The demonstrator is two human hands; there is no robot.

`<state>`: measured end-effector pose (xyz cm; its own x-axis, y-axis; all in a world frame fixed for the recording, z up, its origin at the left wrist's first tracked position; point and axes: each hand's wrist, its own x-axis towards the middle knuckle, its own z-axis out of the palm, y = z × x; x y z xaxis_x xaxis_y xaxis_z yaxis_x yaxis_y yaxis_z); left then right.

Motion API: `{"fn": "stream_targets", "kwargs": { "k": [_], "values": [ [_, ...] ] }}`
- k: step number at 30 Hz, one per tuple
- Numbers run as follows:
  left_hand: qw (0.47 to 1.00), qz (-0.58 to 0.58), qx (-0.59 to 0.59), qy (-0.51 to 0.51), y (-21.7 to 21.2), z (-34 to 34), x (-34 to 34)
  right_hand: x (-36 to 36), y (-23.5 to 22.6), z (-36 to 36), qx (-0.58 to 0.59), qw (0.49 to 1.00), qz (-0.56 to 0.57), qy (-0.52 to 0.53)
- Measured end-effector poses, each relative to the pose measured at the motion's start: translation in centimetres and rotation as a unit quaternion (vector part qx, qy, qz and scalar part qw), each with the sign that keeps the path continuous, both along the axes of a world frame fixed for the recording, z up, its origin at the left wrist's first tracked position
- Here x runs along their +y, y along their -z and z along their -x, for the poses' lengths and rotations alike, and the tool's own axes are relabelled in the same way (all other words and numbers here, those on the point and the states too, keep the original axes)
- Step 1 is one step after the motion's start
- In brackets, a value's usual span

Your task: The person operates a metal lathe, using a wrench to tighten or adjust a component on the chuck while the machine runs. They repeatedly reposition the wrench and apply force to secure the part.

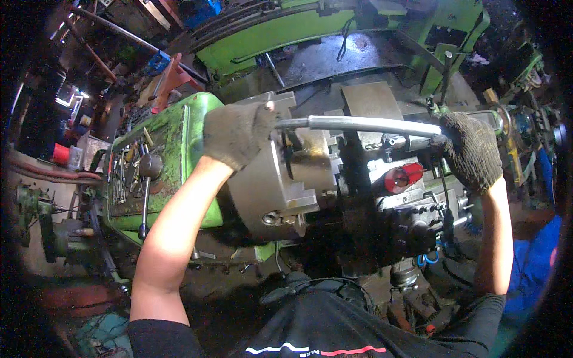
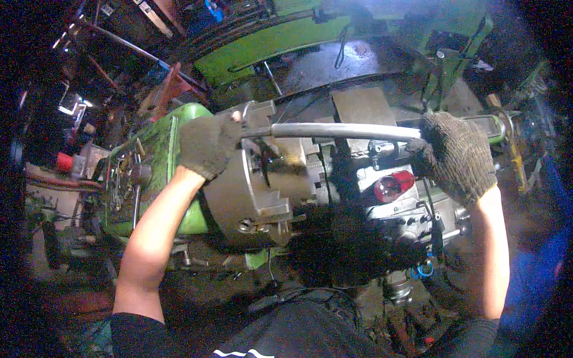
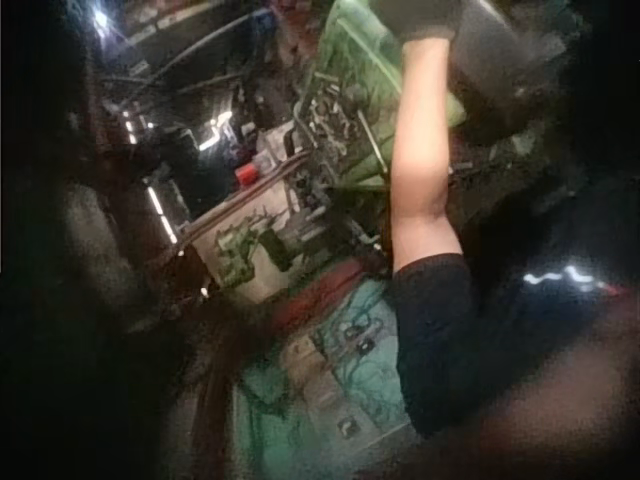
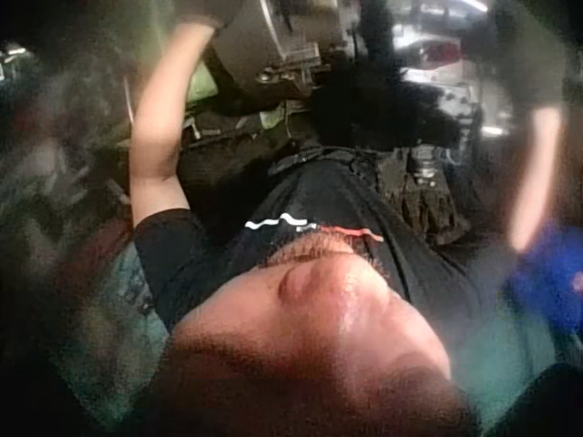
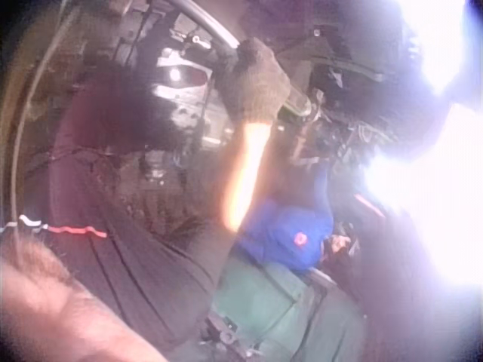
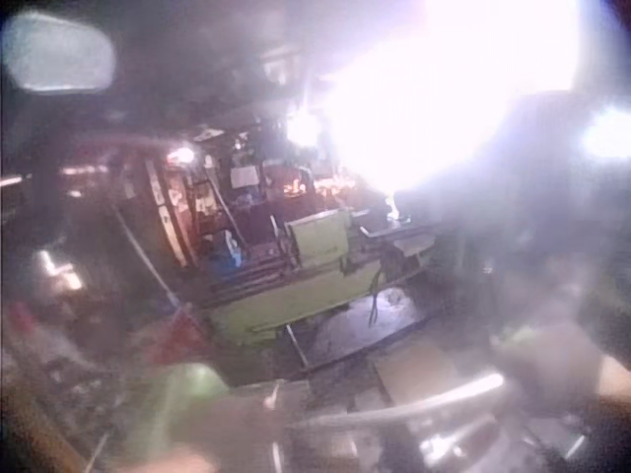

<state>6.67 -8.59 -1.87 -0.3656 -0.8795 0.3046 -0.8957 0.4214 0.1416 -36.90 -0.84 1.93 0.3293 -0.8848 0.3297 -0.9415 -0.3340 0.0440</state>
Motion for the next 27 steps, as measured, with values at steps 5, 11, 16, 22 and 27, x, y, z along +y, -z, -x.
{"fn": "stream_targets", "kwargs": {
  "k": [5,11,16,22,27],
  "values": [
    [0.984,0.053,-0.096,0.142,-0.2,-0.6,-4.9,10.8,-1.1,-7.0,0.004,0.986,-0.065,0.153],
    [0.967,0.116,-0.096,0.207,1.7,-0.3,-7.3,16.0,-1.7,-11.0,-0.099,0.957,-0.179,0.208],
    [0.987,0.126,0.007,0.097,0.2,0.8,-4.8,14.8,-2.5,-7.1,-0.279,0.857,-0.409,0.146],
    [0.904,-0.020,0.351,-0.242,1.6,6.1,-0.8,12.6,0.8,-3.5,-0.477,0.634,-0.608,-0.030],
    [0.899,-0.017,0.381,-0.215,3.6,4.7,-0.5,11.4,3.7,-3.4,-0.426,0.675,-0.580,-0.165]
  ]
}}
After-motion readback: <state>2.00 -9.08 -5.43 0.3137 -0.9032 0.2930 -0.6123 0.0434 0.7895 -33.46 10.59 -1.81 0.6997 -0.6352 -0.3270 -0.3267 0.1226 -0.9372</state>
